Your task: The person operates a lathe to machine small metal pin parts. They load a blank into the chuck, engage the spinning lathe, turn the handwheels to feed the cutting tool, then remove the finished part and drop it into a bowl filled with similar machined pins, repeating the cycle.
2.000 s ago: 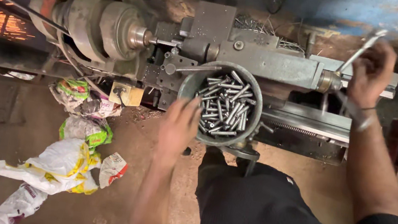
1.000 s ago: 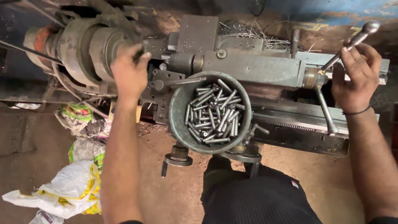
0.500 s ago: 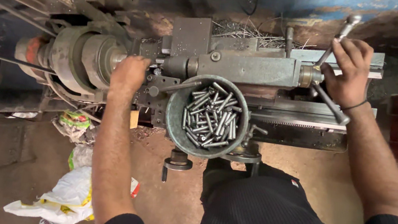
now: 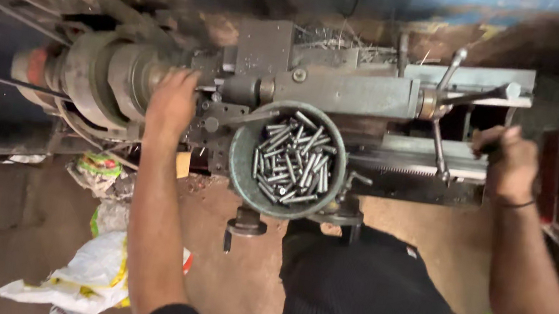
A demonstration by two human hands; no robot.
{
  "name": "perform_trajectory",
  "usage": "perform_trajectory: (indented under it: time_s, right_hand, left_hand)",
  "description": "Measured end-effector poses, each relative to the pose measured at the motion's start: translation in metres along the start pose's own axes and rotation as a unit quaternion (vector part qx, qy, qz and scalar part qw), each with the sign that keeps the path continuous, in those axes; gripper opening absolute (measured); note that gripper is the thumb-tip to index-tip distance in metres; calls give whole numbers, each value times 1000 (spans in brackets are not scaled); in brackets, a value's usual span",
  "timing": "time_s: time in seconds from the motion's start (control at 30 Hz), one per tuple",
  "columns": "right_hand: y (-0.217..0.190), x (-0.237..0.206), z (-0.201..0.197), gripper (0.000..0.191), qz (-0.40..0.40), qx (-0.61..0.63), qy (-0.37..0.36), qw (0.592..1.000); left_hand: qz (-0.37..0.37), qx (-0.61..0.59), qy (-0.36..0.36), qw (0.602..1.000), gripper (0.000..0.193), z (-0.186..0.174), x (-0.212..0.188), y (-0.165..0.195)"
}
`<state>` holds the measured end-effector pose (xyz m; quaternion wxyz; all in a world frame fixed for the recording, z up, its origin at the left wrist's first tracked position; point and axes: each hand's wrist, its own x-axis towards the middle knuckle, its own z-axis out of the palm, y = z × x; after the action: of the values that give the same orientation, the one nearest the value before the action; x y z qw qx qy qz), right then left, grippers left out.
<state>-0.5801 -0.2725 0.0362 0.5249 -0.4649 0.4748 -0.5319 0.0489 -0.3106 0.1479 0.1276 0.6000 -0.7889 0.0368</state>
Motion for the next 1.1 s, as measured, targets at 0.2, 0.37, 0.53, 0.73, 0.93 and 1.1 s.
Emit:
perform_trajectory:
  time_s: [0.2,0.37,0.53,0.73,0.93,1.1]
  right_hand:
    - [21,2,50,67,126,-22,-127,984]
    - [5,-11,62,62,382,45,-16,923]
    - [-19,-12,69,57,431,27,-16,902]
    - [-30,-10,74,60,415,-14,-30,909]
    - [-26,-10,74,60,381,7,-28,924]
    - [-25,-8,72,57,367,18,-32,929]
  left_hand:
    - [-158,-92,152,971,30,-20,-88,50]
    - [-437,-128,50,889,20,19,-199,97]
    - [-488,-266,8,831,40,81,-273,130]
    - [-606,-317,-99,723,43,115,-305,200]
    - [-593,-456,-10,663,46,137,-286,183]
    - [-546,-636,-65,542,57,105,-309,129]
